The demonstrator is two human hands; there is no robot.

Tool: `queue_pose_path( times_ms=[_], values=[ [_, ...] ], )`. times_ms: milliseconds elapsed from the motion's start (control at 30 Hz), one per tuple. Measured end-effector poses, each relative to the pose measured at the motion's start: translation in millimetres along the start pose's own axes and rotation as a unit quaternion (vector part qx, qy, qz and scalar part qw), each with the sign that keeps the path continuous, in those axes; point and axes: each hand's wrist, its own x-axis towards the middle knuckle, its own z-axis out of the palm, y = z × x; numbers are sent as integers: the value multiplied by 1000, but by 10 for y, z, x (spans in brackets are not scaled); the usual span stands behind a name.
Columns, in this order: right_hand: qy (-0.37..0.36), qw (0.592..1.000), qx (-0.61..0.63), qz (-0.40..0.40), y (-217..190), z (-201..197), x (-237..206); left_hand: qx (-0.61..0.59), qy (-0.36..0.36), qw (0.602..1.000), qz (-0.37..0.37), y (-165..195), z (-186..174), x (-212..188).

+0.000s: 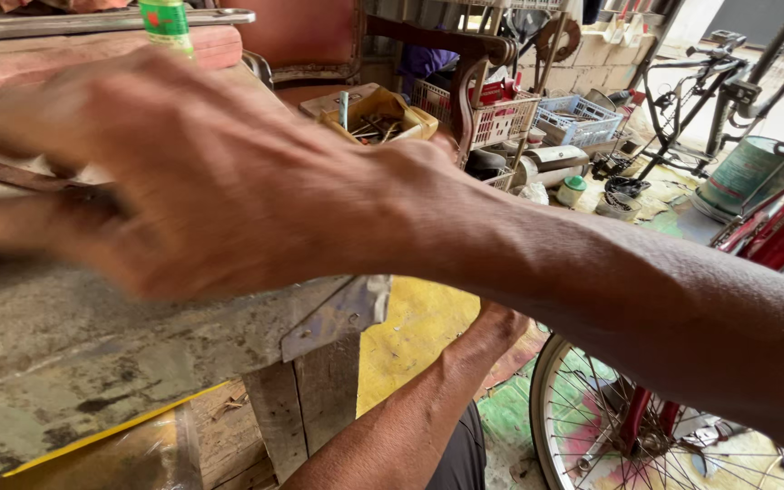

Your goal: The person adjusts the front wheel and brake assembly of a red bicycle using a wrench and a hammer. They tighten bolts and align the brake pads while sitting on the floor in a cluttered workshop.

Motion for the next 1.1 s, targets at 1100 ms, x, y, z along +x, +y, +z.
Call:
queue_pose_path(
  times_ms=[1100],
  values=[
    [-15,980,-73,183,-604,-1168,-693,102,76,991,47,-547,455,520]
  ],
)
